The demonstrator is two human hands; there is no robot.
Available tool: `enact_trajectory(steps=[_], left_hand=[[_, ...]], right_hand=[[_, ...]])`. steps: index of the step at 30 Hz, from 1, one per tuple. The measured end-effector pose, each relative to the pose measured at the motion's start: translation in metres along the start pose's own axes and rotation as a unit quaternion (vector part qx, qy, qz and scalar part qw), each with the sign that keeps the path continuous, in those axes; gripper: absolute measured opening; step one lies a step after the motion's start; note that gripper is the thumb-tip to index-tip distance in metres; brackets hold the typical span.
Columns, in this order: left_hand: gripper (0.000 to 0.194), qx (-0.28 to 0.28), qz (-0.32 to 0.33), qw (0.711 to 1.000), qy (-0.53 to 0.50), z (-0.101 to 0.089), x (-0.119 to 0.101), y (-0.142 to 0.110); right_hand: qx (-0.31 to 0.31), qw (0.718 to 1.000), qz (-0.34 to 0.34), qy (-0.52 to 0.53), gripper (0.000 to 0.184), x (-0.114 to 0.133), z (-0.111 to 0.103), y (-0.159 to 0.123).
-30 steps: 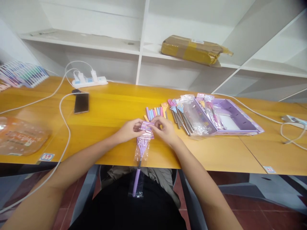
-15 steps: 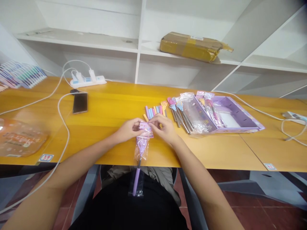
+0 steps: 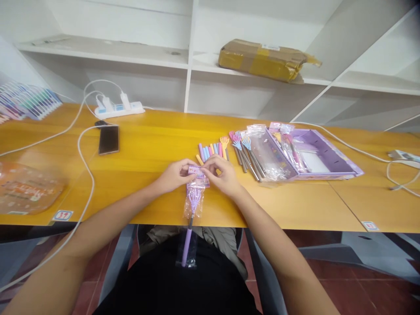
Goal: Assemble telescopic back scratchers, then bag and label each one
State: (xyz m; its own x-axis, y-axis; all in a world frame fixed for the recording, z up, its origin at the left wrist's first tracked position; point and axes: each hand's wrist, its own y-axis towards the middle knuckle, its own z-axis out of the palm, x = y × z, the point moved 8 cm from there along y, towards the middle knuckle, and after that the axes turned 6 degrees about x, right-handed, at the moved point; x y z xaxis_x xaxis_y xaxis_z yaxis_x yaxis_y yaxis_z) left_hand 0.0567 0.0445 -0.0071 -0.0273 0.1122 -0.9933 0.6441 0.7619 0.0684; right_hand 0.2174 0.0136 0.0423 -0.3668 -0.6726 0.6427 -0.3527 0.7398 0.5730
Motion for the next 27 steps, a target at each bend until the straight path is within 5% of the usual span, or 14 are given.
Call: enact_trajectory(steps=[14, 27], left_hand=[[0.035, -0.025, 0.022, 0.999, 0.037, -0.009, -0.007, 0.000], [0.032, -0.070, 0.008, 0.995, 0.074, -0.019, -0.003, -0.001]], right_hand=[[0.072, 0.997, 0.020, 0.012, 0.005, -0.004, 0.003, -0.001], [0.139, 0.989, 0.009, 0.050, 0.021, 0.004, 0.012, -0.004]])
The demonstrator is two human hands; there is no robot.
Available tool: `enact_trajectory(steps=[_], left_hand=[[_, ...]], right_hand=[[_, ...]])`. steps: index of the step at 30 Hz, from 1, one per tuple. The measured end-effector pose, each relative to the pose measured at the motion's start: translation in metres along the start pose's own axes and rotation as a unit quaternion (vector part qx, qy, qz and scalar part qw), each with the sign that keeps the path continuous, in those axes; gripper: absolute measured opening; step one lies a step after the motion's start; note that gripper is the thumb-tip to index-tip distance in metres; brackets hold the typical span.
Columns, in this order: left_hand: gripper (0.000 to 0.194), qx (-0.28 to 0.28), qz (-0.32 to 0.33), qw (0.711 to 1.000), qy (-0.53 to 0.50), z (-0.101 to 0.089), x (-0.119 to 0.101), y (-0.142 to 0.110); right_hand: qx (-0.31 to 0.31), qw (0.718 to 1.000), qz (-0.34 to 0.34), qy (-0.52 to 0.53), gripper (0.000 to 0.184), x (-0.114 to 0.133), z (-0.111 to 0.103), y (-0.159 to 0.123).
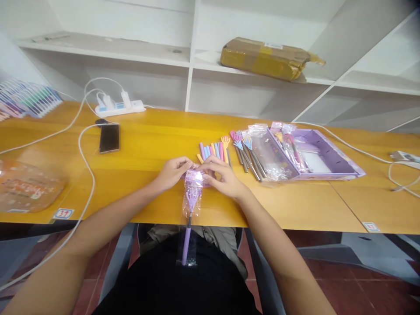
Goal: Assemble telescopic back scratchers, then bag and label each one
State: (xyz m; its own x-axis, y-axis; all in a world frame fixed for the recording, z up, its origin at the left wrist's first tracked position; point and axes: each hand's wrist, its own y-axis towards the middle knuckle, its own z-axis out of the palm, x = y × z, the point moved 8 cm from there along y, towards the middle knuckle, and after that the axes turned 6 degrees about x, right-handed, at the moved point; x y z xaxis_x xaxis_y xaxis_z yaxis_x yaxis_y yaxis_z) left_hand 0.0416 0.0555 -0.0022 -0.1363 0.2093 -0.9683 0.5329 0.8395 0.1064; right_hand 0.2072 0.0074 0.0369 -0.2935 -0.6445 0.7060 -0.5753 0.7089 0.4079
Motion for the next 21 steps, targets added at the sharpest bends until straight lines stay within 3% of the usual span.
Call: enact_trajectory(steps=[12, 17, 21], left_hand=[[0.033, -0.014, 0.007, 1.000, -0.024, 0.001, 0.001, 0.000], [0.035, -0.002, 0.009, 0.999, -0.044, 0.002, -0.003, 0.001], [0.036, 0.073, -0.010, 0.995, -0.065, 0.014, 0.002, 0.001]], right_hand=[[0.044, 0.999, 0.015, -0.026, 0.026, -0.001, 0.006, -0.002], [0.005, 1.000, -0.023, -0.020, 0.023, 0.008, 0.001, 0.002], [-0.051, 0.999, -0.012, -0.012, 0.022, 0.006, -0.008, 0.003]])
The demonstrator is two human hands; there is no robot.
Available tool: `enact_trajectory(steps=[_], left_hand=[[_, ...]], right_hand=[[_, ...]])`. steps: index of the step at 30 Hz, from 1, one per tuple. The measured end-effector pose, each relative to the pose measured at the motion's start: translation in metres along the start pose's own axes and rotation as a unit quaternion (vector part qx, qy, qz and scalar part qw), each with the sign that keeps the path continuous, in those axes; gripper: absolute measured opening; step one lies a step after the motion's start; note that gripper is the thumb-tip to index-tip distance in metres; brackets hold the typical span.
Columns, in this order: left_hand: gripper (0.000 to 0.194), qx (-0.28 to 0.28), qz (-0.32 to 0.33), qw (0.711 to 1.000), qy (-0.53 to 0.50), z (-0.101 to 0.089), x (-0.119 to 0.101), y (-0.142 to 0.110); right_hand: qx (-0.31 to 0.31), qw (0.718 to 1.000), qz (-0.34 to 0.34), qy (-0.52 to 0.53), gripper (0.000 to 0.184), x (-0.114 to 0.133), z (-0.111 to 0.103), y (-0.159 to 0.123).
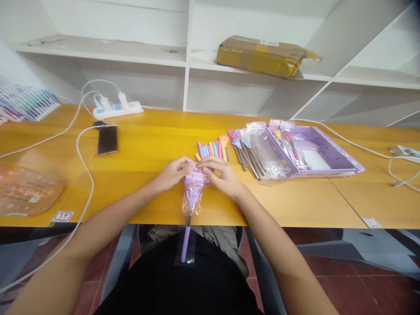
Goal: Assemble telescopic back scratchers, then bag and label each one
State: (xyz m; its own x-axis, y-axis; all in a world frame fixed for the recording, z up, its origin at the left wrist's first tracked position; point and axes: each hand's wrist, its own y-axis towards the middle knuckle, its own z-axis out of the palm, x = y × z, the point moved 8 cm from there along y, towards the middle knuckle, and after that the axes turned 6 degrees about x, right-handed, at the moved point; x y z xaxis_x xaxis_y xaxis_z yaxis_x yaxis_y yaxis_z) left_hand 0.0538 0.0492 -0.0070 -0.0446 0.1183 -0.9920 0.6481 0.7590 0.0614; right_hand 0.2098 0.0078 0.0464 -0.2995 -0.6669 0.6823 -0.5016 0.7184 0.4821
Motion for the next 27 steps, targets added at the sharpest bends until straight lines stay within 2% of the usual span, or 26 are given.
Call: enact_trajectory(steps=[2, 4, 7, 17, 23, 27], left_hand=[[0.043, 0.032, -0.017, 0.999, 0.012, 0.007, 0.006, 0.000], [0.046, 0.034, -0.036, 0.998, 0.039, 0.009, 0.011, -0.001], [0.038, 0.035, -0.051, 0.997, 0.053, 0.010, 0.015, -0.002], [0.029, 0.068, -0.021, 0.996, 0.049, 0.020, 0.005, -0.002], [0.039, 0.094, -0.026, 0.995, 0.023, 0.024, 0.006, -0.005], [0.035, 0.095, -0.013, 0.995, 0.000, 0.023, 0.002, -0.004]], right_hand=[[-0.022, 1.000, 0.004, 0.001, 0.022, 0.000, -0.004, -0.001], [-0.026, 1.000, -0.002, 0.015, 0.022, 0.002, -0.006, -0.001], [0.000, 0.999, -0.013, 0.049, 0.024, 0.005, -0.005, -0.001], [0.058, 0.997, -0.010, 0.054, 0.025, 0.003, 0.006, -0.003], [0.041, 0.998, 0.018, 0.049, 0.018, 0.001, 0.001, -0.005], [0.037, 0.997, 0.030, 0.057, 0.014, -0.002, 0.001, -0.007]])
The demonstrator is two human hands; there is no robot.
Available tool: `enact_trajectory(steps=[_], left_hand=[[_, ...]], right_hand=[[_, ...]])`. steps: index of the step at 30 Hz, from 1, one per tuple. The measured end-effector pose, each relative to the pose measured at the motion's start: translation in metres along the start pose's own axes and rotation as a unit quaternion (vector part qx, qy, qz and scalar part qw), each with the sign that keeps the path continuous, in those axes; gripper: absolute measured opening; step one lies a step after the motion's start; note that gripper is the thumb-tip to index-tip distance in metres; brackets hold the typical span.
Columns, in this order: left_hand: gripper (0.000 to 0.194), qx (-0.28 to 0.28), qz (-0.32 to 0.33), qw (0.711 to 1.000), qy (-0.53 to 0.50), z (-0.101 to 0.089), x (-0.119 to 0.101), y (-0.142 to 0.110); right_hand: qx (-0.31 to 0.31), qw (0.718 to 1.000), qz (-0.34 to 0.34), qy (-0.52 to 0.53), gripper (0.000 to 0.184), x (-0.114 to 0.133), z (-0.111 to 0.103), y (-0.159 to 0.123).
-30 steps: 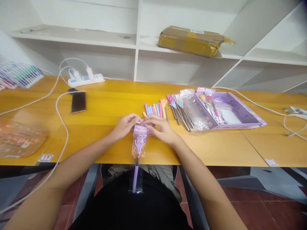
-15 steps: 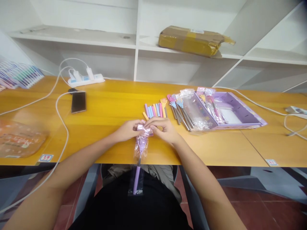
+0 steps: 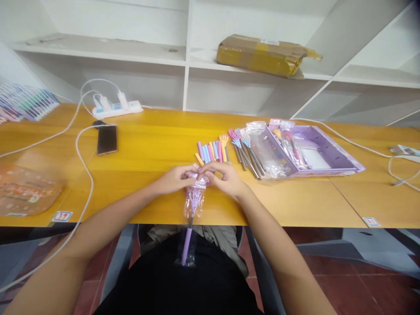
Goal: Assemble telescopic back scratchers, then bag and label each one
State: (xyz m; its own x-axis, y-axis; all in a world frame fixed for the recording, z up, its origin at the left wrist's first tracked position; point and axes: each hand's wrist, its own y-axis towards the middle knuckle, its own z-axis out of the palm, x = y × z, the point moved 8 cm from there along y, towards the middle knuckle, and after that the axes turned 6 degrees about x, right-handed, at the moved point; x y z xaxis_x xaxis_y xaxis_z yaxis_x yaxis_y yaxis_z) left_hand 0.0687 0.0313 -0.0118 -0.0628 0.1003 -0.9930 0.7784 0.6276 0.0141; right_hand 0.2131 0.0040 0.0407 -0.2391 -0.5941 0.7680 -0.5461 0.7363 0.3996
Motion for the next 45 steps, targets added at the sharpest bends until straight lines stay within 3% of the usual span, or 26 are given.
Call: enact_trajectory(steps=[12, 22, 26, 31, 33, 35, 39, 40, 42, 45], left_hand=[[0.043, 0.028, -0.057, 0.998, -0.026, 0.000, 0.016, 0.002], [0.039, 0.062, -0.058, 0.996, 0.022, -0.001, 0.005, 0.000], [0.046, 0.078, -0.062, 0.995, 0.000, 0.002, 0.006, -0.001], [0.077, 0.140, -0.096, 0.984, -0.047, 0.020, 0.019, -0.004], [0.076, 0.107, -0.091, 0.989, -0.055, 0.016, 0.016, -0.004], [0.070, 0.049, -0.066, 0.994, -0.074, 0.004, 0.006, -0.003], [0.055, -0.160, 0.054, 0.977, -0.127, -0.043, -0.028, -0.009], [0.053, -0.213, 0.083, 0.964, -0.137, -0.054, -0.035, -0.013], [0.050, -0.280, 0.121, 0.941, -0.149, -0.067, -0.041, -0.019], [0.055, -0.293, 0.149, 0.929, -0.173, -0.068, -0.041, -0.019]], right_hand=[[0.020, 1.000, -0.022, 0.008, 0.019, 0.006, 0.000, 0.002], [0.029, 0.999, -0.033, 0.002, 0.025, 0.007, -0.002, 0.000], [-0.010, 0.999, -0.003, -0.040, 0.025, 0.000, -0.006, -0.001], [-0.086, 0.990, 0.073, -0.079, 0.034, -0.016, -0.016, 0.001], [-0.083, 0.991, 0.091, -0.048, 0.035, -0.021, -0.020, 0.004], [-0.042, 0.993, 0.107, 0.037, 0.037, -0.025, -0.020, 0.009], [0.147, 0.965, 0.138, 0.166, 0.043, -0.015, 0.005, 0.010], [0.179, 0.963, 0.138, 0.149, 0.040, -0.010, 0.011, 0.008], [0.185, 0.972, 0.126, 0.073, 0.030, -0.001, 0.017, 0.007], [0.131, 0.986, 0.099, -0.037, 0.017, 0.007, 0.013, 0.006]])
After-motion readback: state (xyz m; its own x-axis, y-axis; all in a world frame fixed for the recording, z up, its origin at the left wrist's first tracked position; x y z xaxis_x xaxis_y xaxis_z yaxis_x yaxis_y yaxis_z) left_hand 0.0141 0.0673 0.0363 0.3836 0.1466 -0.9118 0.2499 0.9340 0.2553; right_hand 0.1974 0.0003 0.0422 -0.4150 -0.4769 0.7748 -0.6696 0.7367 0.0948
